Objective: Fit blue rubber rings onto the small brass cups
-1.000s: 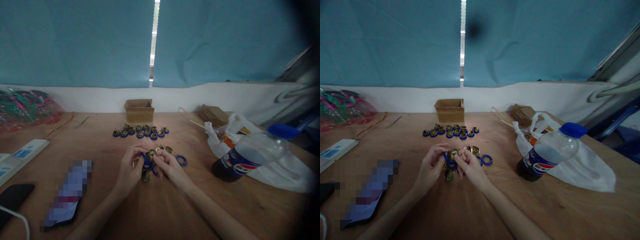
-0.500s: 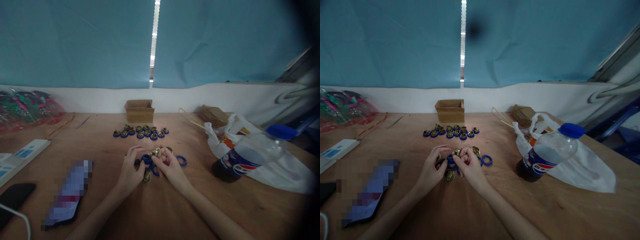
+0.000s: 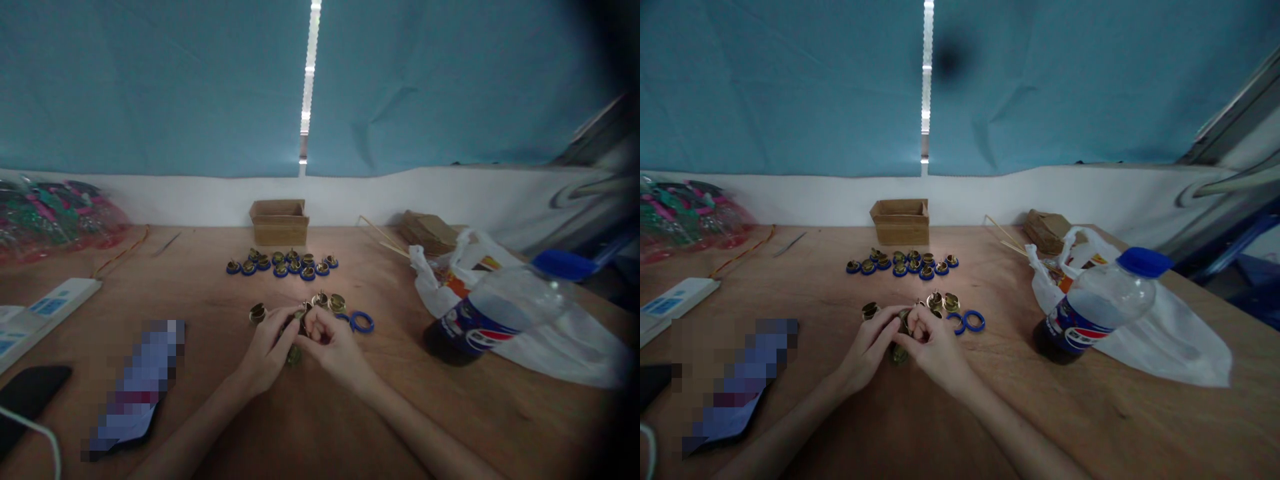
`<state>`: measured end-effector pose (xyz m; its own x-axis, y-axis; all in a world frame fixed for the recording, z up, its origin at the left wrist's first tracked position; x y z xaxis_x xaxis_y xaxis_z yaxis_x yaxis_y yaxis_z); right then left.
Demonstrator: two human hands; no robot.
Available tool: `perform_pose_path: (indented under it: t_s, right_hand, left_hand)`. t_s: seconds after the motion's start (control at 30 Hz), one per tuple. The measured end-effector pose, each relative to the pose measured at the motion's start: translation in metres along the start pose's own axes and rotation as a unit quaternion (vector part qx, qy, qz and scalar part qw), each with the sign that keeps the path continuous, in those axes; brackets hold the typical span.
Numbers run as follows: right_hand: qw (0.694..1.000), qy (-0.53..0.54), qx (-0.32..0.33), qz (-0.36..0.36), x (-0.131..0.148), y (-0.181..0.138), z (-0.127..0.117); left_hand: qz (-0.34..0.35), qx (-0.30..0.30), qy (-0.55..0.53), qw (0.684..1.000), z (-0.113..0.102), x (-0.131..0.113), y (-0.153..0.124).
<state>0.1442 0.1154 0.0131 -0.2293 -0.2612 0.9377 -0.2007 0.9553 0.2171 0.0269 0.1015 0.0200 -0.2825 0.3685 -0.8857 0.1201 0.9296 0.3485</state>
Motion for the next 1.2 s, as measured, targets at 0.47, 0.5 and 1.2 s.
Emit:
perform_pose_path:
  t_s: [0.47,0.5,1.2]
  right_hand:
    - [0.998,-0.042,0.042,-0.033,0.011,0.000,-0.001]
    - [0.997,-0.045,0.045,-0.034,0.011,0.000,0.000]
    - [1.000,-0.028,0.006,-0.001,-0.005,0.002,-0.005]
  left_hand:
    - [-0.036,-0.021,-0.100,0.994,-0.004,0.001,0.004]
    - [-0.036,-0.020,-0.097,0.994,-0.003,0.001,0.004]
    - [-0.024,-0.013,-0.010,1.000,0.004,0.003,0.003]
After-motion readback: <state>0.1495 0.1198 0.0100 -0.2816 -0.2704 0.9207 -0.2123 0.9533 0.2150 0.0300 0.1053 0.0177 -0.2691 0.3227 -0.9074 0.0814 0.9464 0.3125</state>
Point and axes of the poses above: each hand's wrist, its own y-axis towards the middle knuckle, its own z-axis out of the palm, x = y × z, the point moved 7 cm from there along y, towards the middle knuckle, and after that the axes turned 6 degrees about -x, right-handed, at the moved point
